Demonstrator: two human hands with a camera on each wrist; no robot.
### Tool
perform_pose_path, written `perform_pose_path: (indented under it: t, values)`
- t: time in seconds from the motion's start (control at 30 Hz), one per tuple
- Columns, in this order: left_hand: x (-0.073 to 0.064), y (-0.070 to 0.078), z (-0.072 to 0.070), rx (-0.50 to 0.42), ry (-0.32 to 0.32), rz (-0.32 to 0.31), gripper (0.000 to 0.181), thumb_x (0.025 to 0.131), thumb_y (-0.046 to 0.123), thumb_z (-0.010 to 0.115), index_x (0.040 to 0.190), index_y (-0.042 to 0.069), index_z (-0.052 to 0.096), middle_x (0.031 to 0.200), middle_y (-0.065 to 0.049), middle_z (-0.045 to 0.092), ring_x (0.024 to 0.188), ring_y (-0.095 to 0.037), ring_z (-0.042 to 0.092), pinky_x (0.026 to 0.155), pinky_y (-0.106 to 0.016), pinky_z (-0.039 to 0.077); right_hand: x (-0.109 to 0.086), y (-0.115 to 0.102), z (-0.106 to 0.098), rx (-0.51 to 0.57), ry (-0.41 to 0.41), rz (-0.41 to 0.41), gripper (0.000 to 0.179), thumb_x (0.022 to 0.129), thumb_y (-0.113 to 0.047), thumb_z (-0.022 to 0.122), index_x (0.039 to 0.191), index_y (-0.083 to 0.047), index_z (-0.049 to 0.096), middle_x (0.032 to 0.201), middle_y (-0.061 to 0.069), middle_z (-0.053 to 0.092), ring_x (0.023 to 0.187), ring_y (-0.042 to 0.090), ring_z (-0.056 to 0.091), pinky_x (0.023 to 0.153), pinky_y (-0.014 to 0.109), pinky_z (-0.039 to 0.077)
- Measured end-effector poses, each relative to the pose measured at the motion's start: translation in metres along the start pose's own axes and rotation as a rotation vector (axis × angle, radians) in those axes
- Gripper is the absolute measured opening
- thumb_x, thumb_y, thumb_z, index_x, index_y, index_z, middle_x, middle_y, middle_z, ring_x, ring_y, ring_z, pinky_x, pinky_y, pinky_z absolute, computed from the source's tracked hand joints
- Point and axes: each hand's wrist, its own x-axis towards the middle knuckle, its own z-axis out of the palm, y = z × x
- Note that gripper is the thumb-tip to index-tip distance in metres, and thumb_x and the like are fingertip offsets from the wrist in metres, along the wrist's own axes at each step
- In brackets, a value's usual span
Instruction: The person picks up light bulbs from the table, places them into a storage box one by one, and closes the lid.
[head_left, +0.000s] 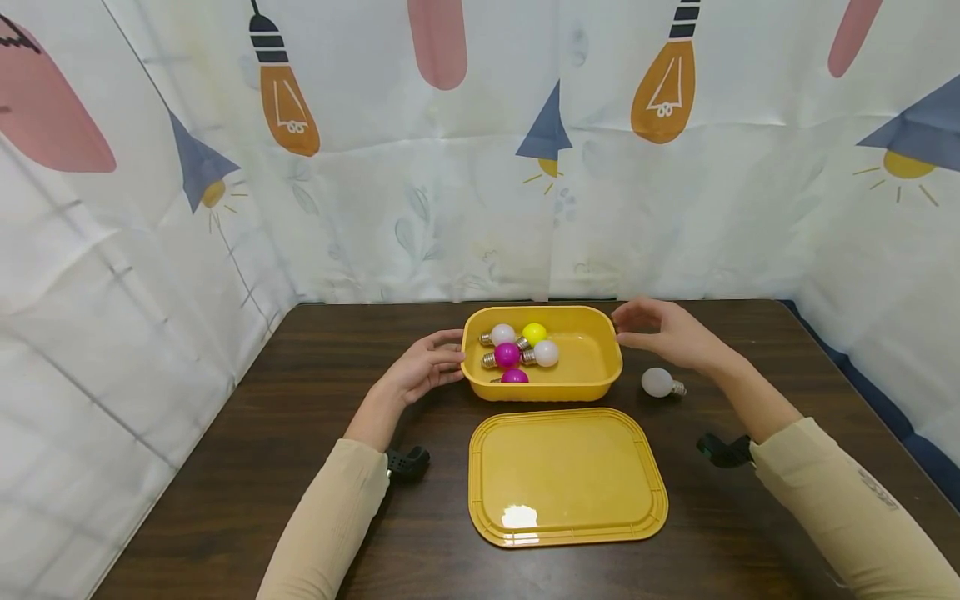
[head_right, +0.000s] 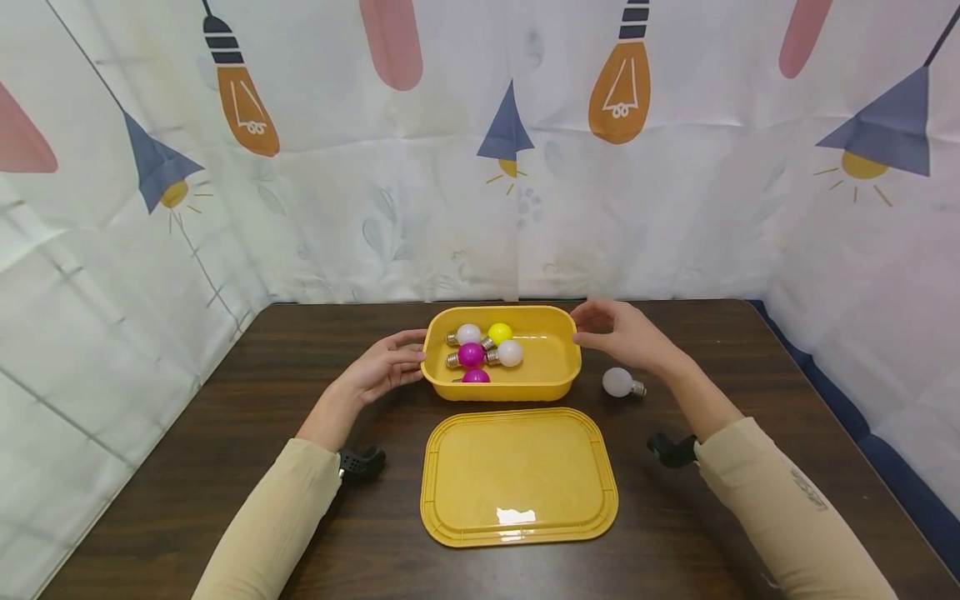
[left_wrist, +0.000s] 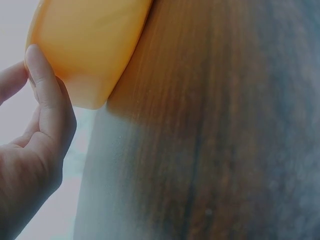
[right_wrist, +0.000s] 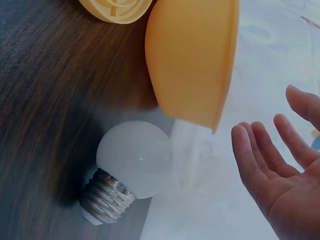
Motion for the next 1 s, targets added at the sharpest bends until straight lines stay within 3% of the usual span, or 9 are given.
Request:
perform_pose_path:
  t: [0.4, 0.7, 1.0]
  values:
    - [0.0, 0.001, 0.0, 0.007, -0.011, 0.009, 0.056, 0.103, -0.002, 0.058, 0.155, 0.004, 0.038, 0.135, -0.026, 0.054, 0.092, -0.021, 0.069, 0.082, -0.03, 0.061, -0.013, 0.008, -0.002, 0.023, 0.022, -0.007, 0.044, 0.101, -0.027, 0.07, 0.136, -0.004, 0.058, 0.135, 0.019, 0.06, 0.125, 0.033, 0.056, 0.098, 0.052, 0.052]
    - [0.0, -0.001, -0.002, -0.002, -0.022, 0.01, 0.057, 0.102, -0.001, 0.059, 0.155, 0.004, 0.037, 0.135, -0.025, 0.055, 0.093, -0.021, 0.069, 0.082, -0.03, 0.06, -0.021, 0.02, -0.004, 0.03, 0.047, 0.02, 0.043, 0.102, -0.031, 0.069, 0.135, -0.006, 0.06, 0.134, 0.016, 0.061, 0.121, 0.032, 0.06, 0.095, 0.047, 0.054]
    - [0.0, 0.0, -0.002, -0.005, -0.024, 0.01, 0.057, 0.102, -0.001, 0.059, 0.155, 0.004, 0.037, 0.135, -0.026, 0.055, 0.093, -0.021, 0.069, 0.083, -0.031, 0.06, -0.027, 0.029, -0.007, 0.038, 0.047, 0.056, 0.048, 0.101, -0.033, 0.069, 0.139, -0.006, 0.056, 0.136, 0.021, 0.059, 0.121, 0.034, 0.059, 0.095, 0.046, 0.054]
